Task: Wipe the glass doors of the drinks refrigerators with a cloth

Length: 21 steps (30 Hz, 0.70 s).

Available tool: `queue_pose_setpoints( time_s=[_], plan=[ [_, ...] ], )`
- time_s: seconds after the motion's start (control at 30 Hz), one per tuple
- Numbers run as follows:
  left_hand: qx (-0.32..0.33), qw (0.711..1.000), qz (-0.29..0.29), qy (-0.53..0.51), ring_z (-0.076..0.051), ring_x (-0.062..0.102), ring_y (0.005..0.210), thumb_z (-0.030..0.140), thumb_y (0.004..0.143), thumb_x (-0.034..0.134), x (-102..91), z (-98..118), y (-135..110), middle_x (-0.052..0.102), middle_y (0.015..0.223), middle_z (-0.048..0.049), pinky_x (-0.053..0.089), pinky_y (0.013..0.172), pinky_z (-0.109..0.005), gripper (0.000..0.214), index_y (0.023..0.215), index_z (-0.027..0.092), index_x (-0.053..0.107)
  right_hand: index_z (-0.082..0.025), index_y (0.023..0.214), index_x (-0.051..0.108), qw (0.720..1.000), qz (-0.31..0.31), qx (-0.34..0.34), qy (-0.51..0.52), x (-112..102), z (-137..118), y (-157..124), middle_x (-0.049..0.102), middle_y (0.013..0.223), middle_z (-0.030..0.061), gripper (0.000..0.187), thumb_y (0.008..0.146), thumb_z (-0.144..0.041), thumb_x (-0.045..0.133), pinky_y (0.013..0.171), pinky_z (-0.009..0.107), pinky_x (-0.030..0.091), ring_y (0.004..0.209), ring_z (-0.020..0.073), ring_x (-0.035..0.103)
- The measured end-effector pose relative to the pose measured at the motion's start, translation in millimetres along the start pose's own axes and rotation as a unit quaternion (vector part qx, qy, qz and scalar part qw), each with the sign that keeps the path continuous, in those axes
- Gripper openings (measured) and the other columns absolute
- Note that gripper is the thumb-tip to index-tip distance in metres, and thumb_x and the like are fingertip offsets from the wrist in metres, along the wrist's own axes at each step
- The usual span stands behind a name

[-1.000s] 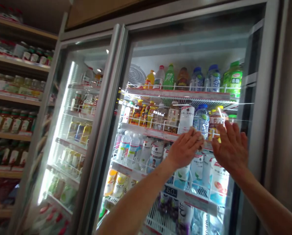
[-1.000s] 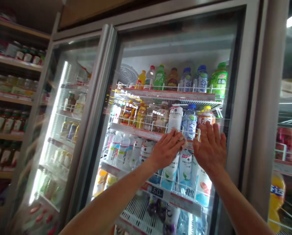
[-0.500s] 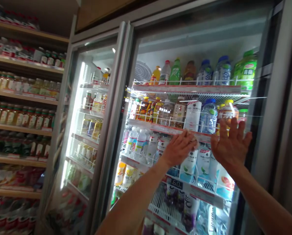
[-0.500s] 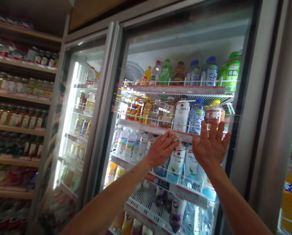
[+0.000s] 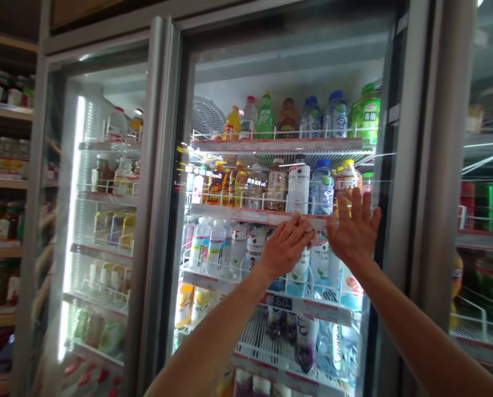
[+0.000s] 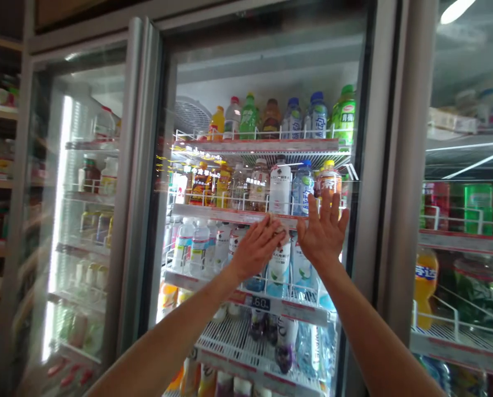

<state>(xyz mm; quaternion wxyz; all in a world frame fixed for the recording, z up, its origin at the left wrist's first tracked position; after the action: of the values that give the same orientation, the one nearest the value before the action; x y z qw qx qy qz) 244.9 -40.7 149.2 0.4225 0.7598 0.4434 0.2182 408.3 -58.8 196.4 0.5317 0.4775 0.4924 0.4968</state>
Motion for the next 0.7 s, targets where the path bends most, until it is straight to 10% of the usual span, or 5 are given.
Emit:
queue_pose_setpoints(
  time_s=[0.2, 0.3, 0.5, 0.7],
  plan=[
    [-0.335, 0.93, 0.109, 0.102, -0.026, 0.015, 0.139, 0.022, 0.09, 0.035, -52.3, -144.4, -77.5, 0.029, 0.146, -0.0153, 0.024, 0.112, -0.05, 0.044, 0.133, 0.013, 0.04, -0.016, 0.14, 0.031, 1.0, 0.006, 0.005, -0.001, 0.4, -2.0, -0.5, 0.021, 0.15, 0.0147, 0.059, 0.087, -0.038, 0.043, 0.108, 0.056, 0.018, 0.139, 0.0315, 0.014],
    [-0.307, 0.943, 0.097, 0.079, -0.027, 0.012, 0.14, 0.02, 0.09, 0.036, -48.2, -128.9, -69.1, 0.029, 0.146, -0.0149, 0.024, 0.111, -0.051, 0.044, 0.132, 0.013, 0.04, -0.017, 0.142, 0.028, 1.0, 0.016, 0.006, 0.005, -0.2, -2.9, -1.3, 0.02, 0.15, 0.0139, 0.06, 0.087, -0.037, 0.042, 0.108, 0.057, 0.017, 0.139, 0.0321, 0.015],
    [0.005, 1.0, -0.007, -0.011, -0.026, 0.016, 0.139, 0.02, 0.086, 0.043, -15.1, -21.8, -35.8, 0.039, 0.142, -0.0056, 0.032, 0.109, -0.042, 0.04, 0.126, 0.018, 0.048, -0.019, 0.142, 0.028, 0.999, 0.031, 0.005, 0.03, -3.6, -3.1, -2.0, 0.021, 0.15, 0.0123, 0.059, 0.087, -0.036, 0.04, 0.107, 0.059, 0.018, 0.137, 0.0335, 0.019],
    [-0.281, 0.952, 0.089, 0.078, -0.024, 0.017, 0.139, 0.019, 0.089, 0.037, -60.9, -140.1, -101.5, 0.029, 0.146, -0.0136, 0.026, 0.111, -0.046, 0.045, 0.134, 0.017, 0.038, -0.022, 0.142, 0.028, 0.999, 0.018, 0.031, 0.025, -5.1, -6.7, -1.8, 0.023, 0.15, 0.0106, 0.058, 0.087, -0.037, 0.037, 0.107, 0.057, 0.02, 0.138, 0.031, 0.02]
  ],
)
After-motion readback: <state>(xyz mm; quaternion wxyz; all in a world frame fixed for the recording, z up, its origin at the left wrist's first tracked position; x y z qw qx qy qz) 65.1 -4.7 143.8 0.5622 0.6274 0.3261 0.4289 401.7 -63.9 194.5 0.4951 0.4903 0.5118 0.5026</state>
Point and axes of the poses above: each hand's wrist, its own y-axis towards the middle knuckle, its own x-axis out of the palm, z = x × y, the point moved 4 cm from there along y, towards the middle knuckle
